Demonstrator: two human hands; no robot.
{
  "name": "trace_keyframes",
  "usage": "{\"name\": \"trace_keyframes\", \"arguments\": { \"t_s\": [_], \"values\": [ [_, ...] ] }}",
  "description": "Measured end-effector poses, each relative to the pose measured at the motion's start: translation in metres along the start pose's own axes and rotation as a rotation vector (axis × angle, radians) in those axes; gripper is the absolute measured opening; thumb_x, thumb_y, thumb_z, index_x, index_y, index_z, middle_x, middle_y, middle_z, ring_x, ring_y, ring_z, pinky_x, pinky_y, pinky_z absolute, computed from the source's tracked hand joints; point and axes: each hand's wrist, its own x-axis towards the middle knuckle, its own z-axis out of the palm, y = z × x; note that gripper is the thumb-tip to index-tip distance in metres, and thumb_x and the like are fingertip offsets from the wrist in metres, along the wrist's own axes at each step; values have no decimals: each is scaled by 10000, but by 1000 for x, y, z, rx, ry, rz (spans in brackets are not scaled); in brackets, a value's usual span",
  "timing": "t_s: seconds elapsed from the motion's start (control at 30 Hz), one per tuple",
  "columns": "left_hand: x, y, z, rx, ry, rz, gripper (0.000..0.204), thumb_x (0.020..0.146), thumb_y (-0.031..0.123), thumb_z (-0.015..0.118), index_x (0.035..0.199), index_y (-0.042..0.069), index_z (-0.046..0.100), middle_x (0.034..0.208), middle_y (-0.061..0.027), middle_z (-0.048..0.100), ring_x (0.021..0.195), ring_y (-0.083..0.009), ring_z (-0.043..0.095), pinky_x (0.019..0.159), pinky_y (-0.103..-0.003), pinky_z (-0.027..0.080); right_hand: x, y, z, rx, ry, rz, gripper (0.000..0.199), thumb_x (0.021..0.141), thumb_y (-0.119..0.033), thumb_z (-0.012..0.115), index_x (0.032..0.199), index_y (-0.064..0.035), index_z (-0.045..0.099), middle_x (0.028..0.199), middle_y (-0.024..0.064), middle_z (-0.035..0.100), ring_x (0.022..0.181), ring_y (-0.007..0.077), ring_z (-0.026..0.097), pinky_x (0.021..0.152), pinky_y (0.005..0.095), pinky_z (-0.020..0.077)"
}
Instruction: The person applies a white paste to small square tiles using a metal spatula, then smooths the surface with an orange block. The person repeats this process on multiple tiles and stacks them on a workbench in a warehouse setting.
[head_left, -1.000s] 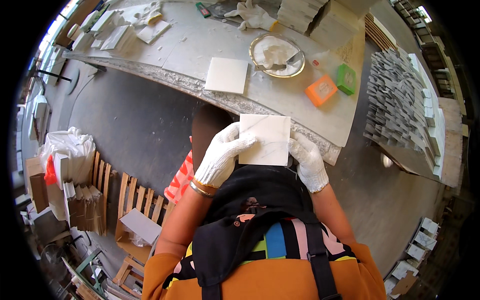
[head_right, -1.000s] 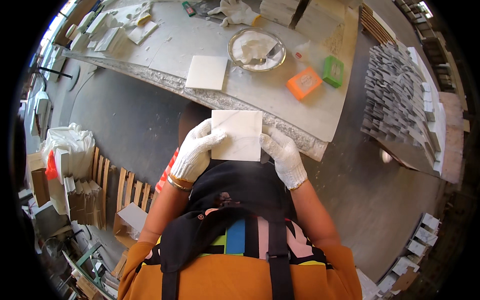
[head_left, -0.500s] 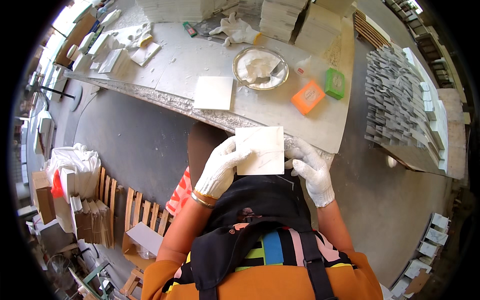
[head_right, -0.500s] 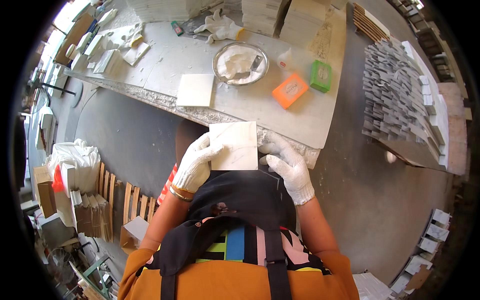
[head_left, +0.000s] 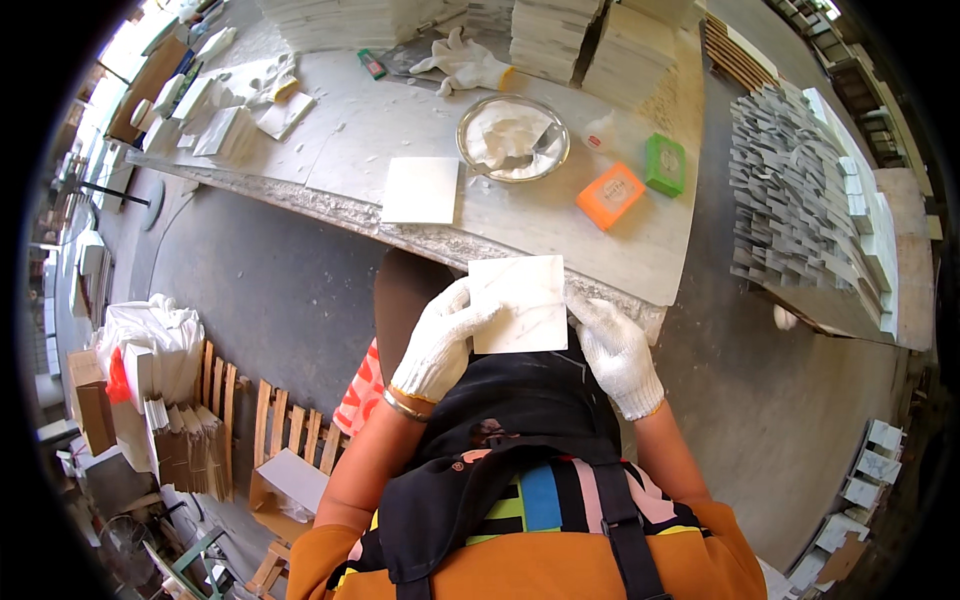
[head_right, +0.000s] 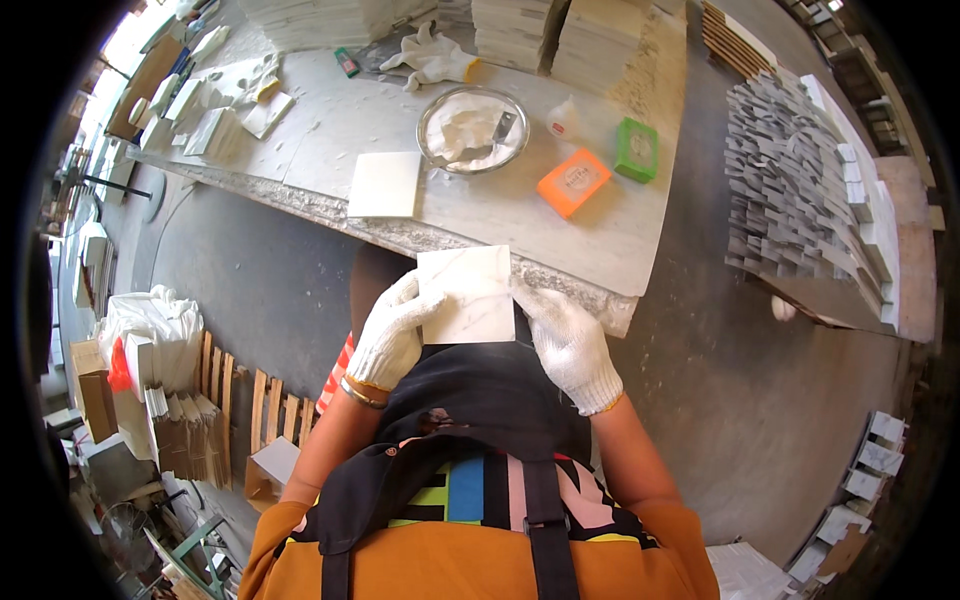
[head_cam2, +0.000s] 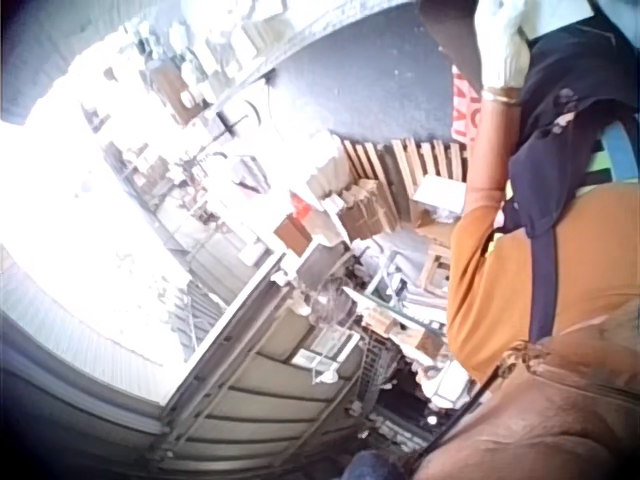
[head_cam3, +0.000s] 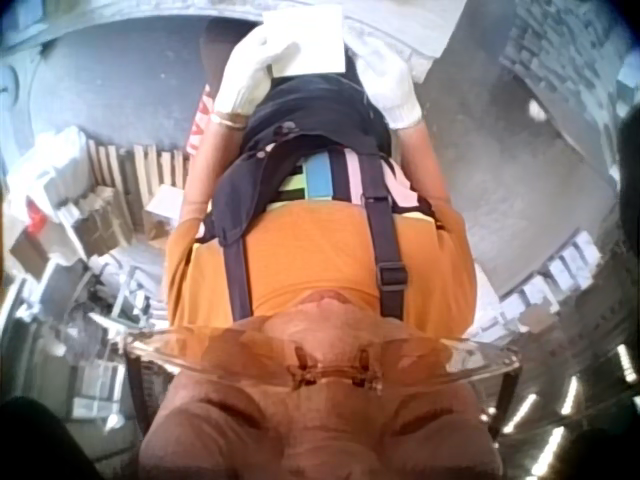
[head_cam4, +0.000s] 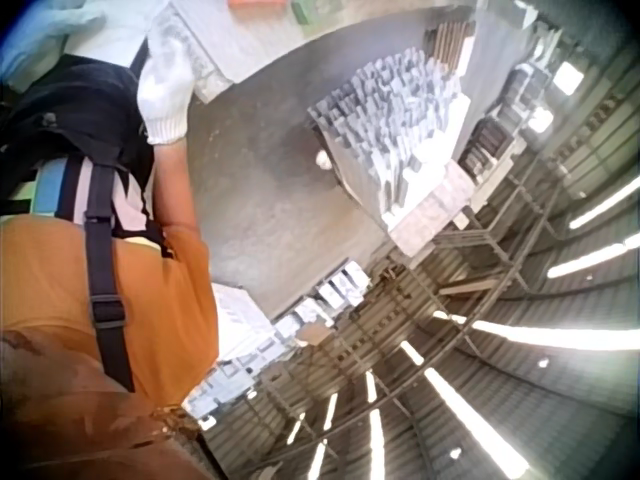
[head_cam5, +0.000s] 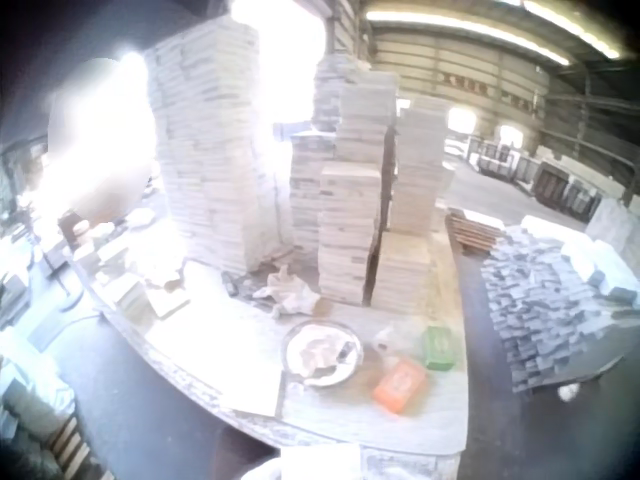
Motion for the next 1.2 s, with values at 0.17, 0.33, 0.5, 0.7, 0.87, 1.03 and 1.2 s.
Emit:
{"name": "trace_keyframes", "arguments": {
  "t_s": [0.17,0.33,0.5,0.7,0.87,1.03,1.2],
  "values": [
    [13,-4,14,37,-39,-29,525,905,55,655,1393,-73,506,1321,-135,628,1187,-197,611,1052,-337,467,-17,-2,-20,46,1,73,411,879,55,629,1267,-67,687,1109,168,689,973,298,695,846,331,550],
    [30,-12,44,9,-128,-85,536,919,56,653,1417,-57,489,1319,-124,629,1182,-196,622,1050,-341,480,-38,7,-48,180,138,330,316,941,-24,630,1253,-15,681,1146,147,699,980,228,696,845,315,550],
    [42,-26,67,-122,-234,-171,563,938,59,657,1451,-40,450,1389,-125,588,1242,-203,591,1075,-358,465,-46,-14,-71,602,221,734,416,978,-199,663,1304,56,622,1181,117,694,1018,165,677,865,329,546],
    [45,-46,78,-240,-302,-290,627,944,82,668,1501,3,390,1432,-110,553,1305,-230,554,1108,-379,446,-57,-5,-55,218,224,334,558,914,-302,741,1318,59,602,1131,188,702,939,171,700,826,320,548],
    [49,-57,70,-299,-345,-309,772,901,215,753,1533,40,345,1462,-95,530,1348,-246,518,1135,-414,415,-26,-32,-52,37,320,241,389,808,-159,817,1131,9,678,897,160,715,741,304,706,688,344,563],
    [49,-62,61,-350,-367,-268,794,884,245,773,1539,104,347,1434,-71,538,1343,-253,508,1134,-444,400,-11,-34,-46,-77,329,103,336,786,-106,791,1089,6,698,872,154,710,731,299,698,671,361,560],
    [46,-59,56,-472,-395,-233,777,907,165,747,1552,78,323,1481,-53,499,1381,-222,471,1174,-393,364,-2,-35,-41,-115,292,15,320,776,-88,784,1067,15,699,832,153,691,694,305,675,644,369,546]
  ]
}}
